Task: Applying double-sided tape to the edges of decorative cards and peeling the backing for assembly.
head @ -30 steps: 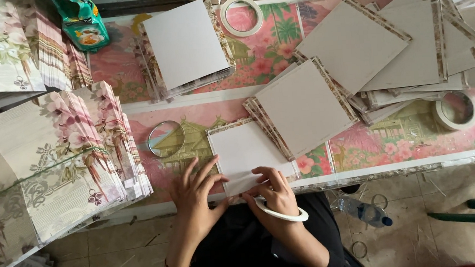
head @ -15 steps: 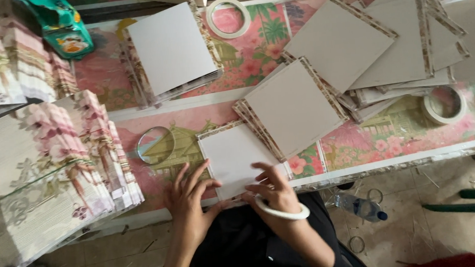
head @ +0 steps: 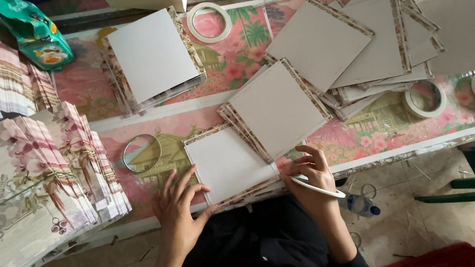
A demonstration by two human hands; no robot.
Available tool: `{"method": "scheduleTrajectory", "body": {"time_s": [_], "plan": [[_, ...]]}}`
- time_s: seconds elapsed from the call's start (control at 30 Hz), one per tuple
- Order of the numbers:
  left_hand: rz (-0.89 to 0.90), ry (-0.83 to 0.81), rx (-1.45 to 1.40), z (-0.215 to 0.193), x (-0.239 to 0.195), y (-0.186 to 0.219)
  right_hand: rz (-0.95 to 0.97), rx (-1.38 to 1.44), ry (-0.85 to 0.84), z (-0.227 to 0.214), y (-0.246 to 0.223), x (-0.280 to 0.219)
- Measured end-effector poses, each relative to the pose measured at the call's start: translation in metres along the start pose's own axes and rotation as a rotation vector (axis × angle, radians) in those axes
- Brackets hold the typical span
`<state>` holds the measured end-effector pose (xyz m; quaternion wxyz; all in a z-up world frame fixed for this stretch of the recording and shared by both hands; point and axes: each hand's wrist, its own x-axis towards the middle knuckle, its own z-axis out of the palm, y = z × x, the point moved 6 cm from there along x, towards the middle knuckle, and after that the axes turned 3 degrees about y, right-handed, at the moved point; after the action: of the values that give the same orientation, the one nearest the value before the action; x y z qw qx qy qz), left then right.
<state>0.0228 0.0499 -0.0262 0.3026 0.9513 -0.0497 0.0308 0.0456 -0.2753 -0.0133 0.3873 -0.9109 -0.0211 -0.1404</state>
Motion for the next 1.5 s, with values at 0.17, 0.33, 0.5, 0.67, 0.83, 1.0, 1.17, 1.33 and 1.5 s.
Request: {"method": "scheduleTrajectory", "body": {"time_s": [0.17, 0.33, 0.5, 0.67, 0.83, 1.0, 1.17, 1.33, 1.5], "plan": [[-0.071, -0.042, 0.042, 0.005, -0.002, 0.006, -0.049, -0.052, 0.009, 0.007, 0.009, 0.0], [-0.049, 0.053, 0.128, 0.02, 0.017, 0.053, -0.012, -0.144, -0.01, 0.009, 0.013, -0.001], [0.048, 0.094, -0.106, 0.061, 0.045, 0.104, -0.086, -0.118, 0.006, 0.007, 0.013, -0.004], [-0.064, 0.108, -0.144, 0.069, 0.054, 0.119, -0.021, -0.055, -0.011, -0.004, 0.007, -0.012], [-0.115, 0.079, -0.109, 0.075, 0.056, 0.116, -0.217, -0.025, 0.073, -0.002, 0.001, -0.032], [-0.143, 0.09, -0.131, 0.084, 0.056, 0.105, -0.282, 0.069, 0.185, -0.046, -0.06, -0.025], [0.197, 0.336, -0.14, 0.041, 0.037, 0.088, -0.228, -0.145, 0.271, -0.061, -0.001, 0.041], [-0.179, 0.436, 0.499, 0.025, 0.024, 0.04, -0.077, -0.2, 0.226, -0.031, 0.05, 0.095], [-0.28, 0.36, 0.661, 0.038, 0.04, 0.036, 0.045, -0.233, 0.084, 0.024, 0.07, 0.107]]}}
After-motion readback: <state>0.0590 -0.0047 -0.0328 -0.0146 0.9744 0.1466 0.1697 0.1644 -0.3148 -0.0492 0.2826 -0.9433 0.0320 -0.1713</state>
